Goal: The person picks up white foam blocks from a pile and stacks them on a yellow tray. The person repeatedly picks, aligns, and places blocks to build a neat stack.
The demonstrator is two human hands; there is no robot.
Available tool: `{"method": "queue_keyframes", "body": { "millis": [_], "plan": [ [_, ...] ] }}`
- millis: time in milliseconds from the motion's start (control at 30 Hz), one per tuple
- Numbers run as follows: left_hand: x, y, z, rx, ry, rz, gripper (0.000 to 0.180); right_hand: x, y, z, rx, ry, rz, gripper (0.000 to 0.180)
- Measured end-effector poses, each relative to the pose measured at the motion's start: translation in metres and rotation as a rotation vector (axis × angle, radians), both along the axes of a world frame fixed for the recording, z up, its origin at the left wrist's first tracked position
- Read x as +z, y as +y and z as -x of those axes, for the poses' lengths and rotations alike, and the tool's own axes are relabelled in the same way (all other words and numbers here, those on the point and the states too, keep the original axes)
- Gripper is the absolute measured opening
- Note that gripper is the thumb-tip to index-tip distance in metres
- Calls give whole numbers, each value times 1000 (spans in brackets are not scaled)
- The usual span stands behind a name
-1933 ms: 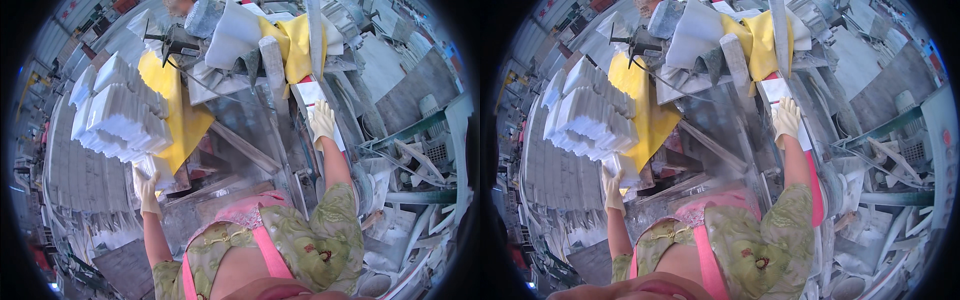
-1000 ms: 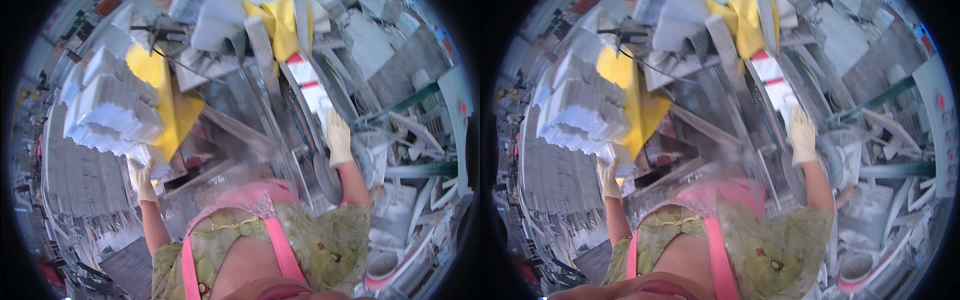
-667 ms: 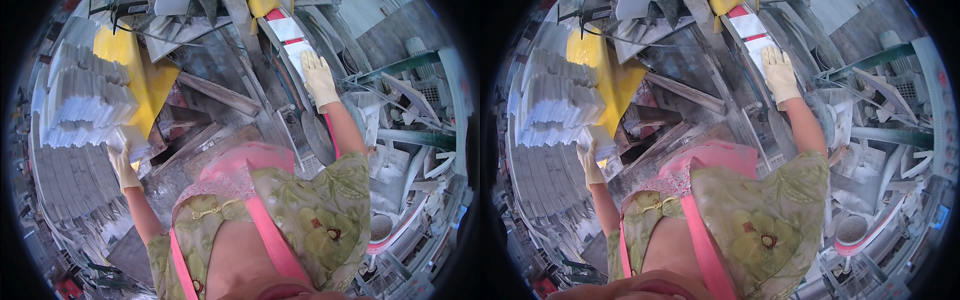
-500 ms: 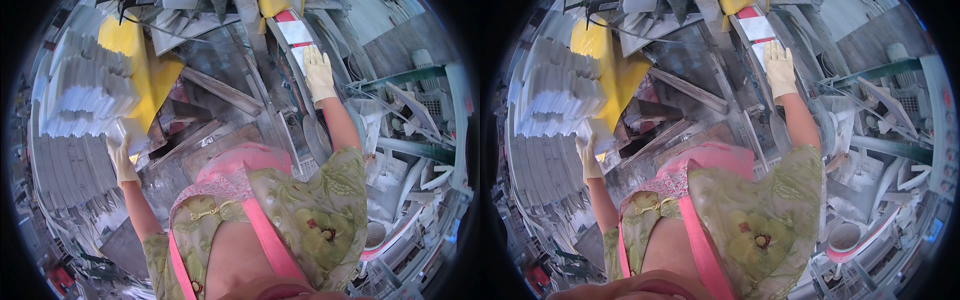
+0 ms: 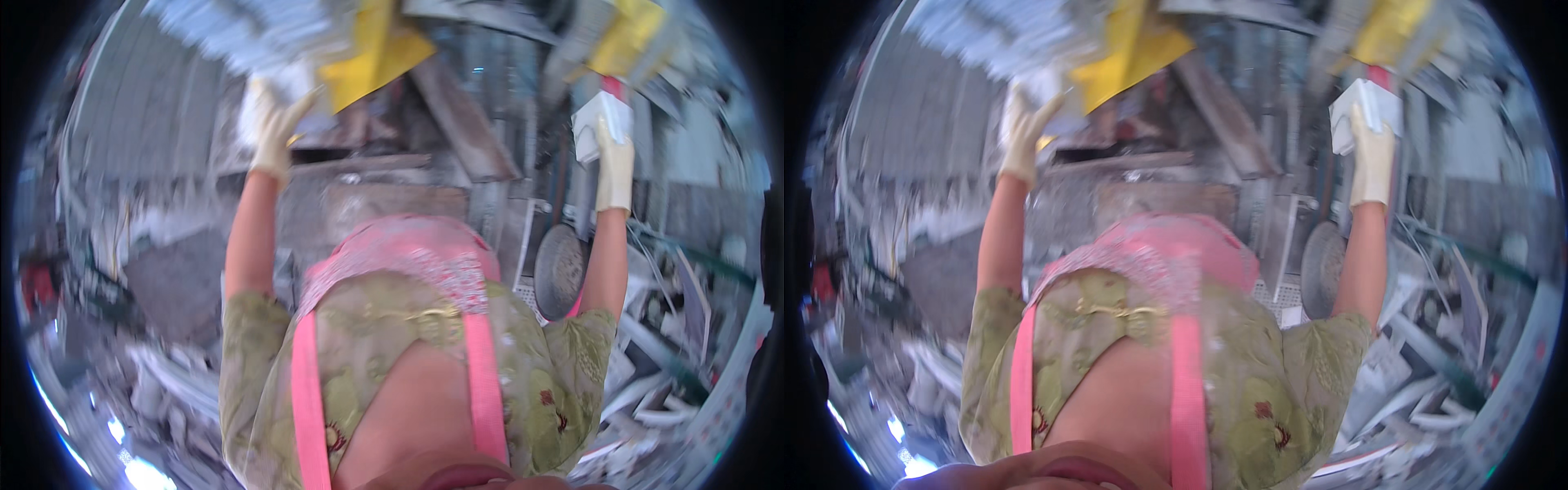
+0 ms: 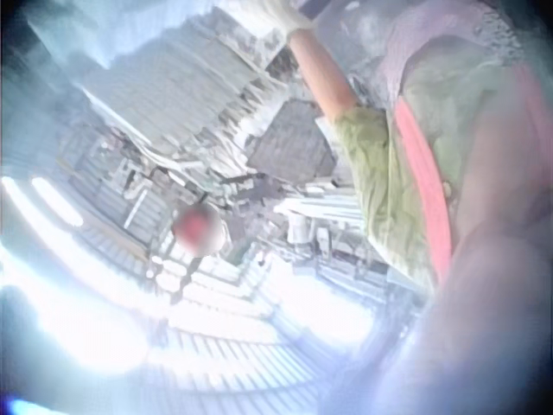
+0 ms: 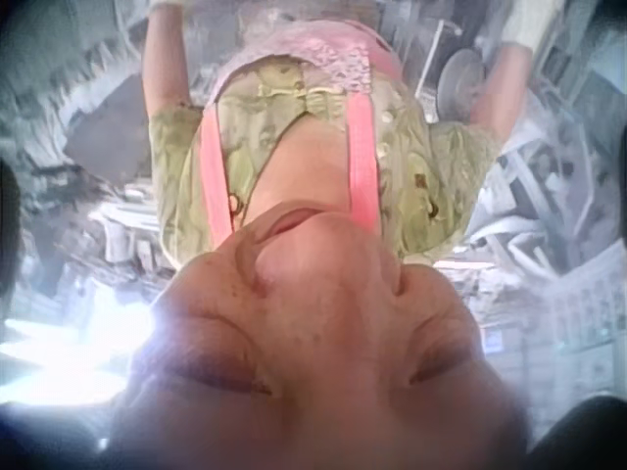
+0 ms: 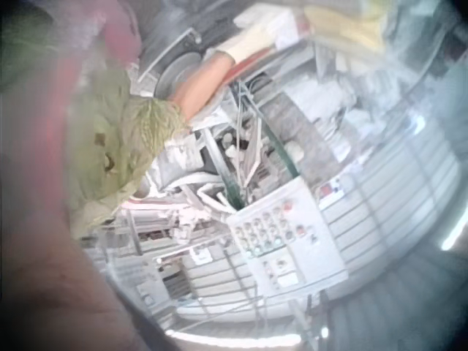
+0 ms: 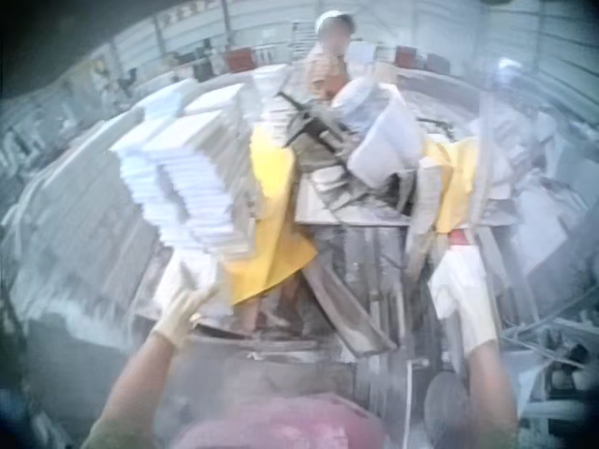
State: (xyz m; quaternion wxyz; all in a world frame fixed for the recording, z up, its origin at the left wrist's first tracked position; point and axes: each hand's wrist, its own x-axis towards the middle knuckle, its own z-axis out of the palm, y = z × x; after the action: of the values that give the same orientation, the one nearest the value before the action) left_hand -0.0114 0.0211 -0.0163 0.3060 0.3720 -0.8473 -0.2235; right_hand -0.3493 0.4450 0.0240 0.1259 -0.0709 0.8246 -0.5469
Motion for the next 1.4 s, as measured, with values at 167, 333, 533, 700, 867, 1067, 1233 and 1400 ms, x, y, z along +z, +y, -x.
{"method": "queue_keyframes", "body": {
  "millis": [167, 333, 533, 700, 867, 1067, 1233, 1400],
  "plan": [
    [15, -14, -7, 34, -213, -285, 94, -23, -146, -135, 341, -163, 504, 41],
    [39, -3, -10, 11, -304, -368, 96, -34, -277, -226, 309, -261, 555, 34],
    [37, -5, -11, 43, -386, -358, 101, -58, -324, -259, 356, -30, 309, 41],
    [37, -15, -9, -31, -201, -355, 104, -64, -319, -256, 565, 44, 296, 70],
    [34, 17, -1, 140, -348, -44, 122, -64, -301, -247, 847, 56, -46, 127],
    [42, 22, 3, 115, -435, -146, 133, -66, -296, -163, 1031, 305, 103, 65],
    [48, 22, 4, 138, -480, -173, 130, -58, -329, -153, 1070, 466, -92, 49],
    [47, 24, 5, 153, -455, -158, 128, -54, -340, -157, 1066, 222, 11, 31]
  ]
}}
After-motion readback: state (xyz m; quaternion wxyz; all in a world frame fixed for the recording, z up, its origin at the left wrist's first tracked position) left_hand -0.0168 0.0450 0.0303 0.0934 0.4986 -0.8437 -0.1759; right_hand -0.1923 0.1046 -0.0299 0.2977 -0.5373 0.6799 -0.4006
